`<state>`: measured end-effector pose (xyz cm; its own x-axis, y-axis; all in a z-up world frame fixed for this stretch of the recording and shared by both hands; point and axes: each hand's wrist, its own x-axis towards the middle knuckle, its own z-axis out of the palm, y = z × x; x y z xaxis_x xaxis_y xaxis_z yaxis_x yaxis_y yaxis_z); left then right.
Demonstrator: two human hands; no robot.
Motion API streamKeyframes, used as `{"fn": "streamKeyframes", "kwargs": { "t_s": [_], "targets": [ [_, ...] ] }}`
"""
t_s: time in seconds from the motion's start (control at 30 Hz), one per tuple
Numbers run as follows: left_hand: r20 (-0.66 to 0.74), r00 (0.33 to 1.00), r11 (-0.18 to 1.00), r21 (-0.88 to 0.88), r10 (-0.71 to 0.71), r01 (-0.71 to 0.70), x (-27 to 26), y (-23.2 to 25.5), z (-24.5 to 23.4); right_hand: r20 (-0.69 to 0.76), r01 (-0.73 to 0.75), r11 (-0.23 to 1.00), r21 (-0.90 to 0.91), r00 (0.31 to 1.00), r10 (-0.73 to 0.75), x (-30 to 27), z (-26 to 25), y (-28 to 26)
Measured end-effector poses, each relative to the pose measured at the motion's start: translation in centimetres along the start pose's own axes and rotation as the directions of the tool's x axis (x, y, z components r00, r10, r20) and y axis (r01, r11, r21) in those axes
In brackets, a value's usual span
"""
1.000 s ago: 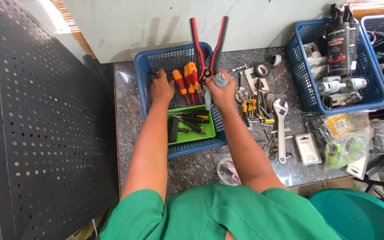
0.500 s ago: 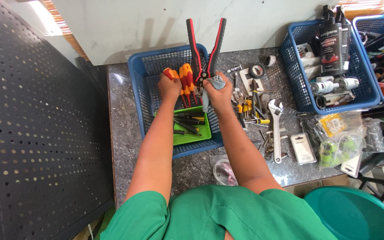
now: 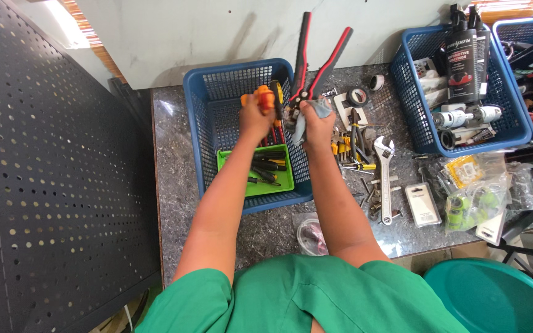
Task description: The person wipes various tools and hardware items with a cloth and organizes them into different blue baskets on a workbench.
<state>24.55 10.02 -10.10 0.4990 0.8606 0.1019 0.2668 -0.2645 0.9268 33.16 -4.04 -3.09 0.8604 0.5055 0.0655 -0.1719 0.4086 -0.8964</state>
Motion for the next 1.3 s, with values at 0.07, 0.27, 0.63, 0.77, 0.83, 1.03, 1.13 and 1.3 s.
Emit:
{"fn": "streamKeyframes", "kwargs": {
  "t_s": [0.07,0.27,0.63,0.77,0.83,1.03,1.13,1.3],
  "targets": [
    [0.081,0.997,0.998,-0.064,0.01,-0.005,-0.4,0.2,1.8,-0.024,-0.009,1.0,0.0,1.0,0.009,-0.2,-0.1,-0.1],
    [0.143,0.986,0.997,0.013,-0.082,0.081,-0.8,3.0,2.7,0.042,0.018,0.999,-0.034,0.999,-0.017,-1.1,0.1,-0.8],
    [0.167,0.984,0.998,-0.027,0.061,-0.057,-0.8,0.4,2.0,0.104,-0.006,0.994,-0.112,0.994,0.018,-1.8,1.9,-1.6],
    [0.03,0.999,0.998,-0.059,0.031,-0.03,0.7,-2.6,0.2,0.194,-0.048,0.989,-0.138,0.978,0.074,-2.4,3.0,-2.1],
    [-0.118,0.993,0.995,-0.094,-0.026,0.015,2.2,-4.8,-2.2,0.238,-0.186,0.978,-0.099,0.95,0.205,-2.3,3.4,-1.7],
    [-0.01,0.999,0.963,0.266,-0.045,0.046,0.7,-6.4,-6.2,0.19,-0.421,0.885,-0.196,0.869,0.456,-3.1,3.5,2.9],
    [0.045,0.996,0.92,0.389,-0.073,0.05,-0.8,-4.3,-6.1,0.181,-0.395,0.878,-0.27,0.875,0.449,-3.7,3.4,4.1],
    [0.031,0.991,0.93,0.351,-0.131,0.112,-1.4,-0.9,-6.5,0.183,-0.44,0.866,-0.238,0.855,0.485,-3.3,2.3,4.6]
  ]
}}
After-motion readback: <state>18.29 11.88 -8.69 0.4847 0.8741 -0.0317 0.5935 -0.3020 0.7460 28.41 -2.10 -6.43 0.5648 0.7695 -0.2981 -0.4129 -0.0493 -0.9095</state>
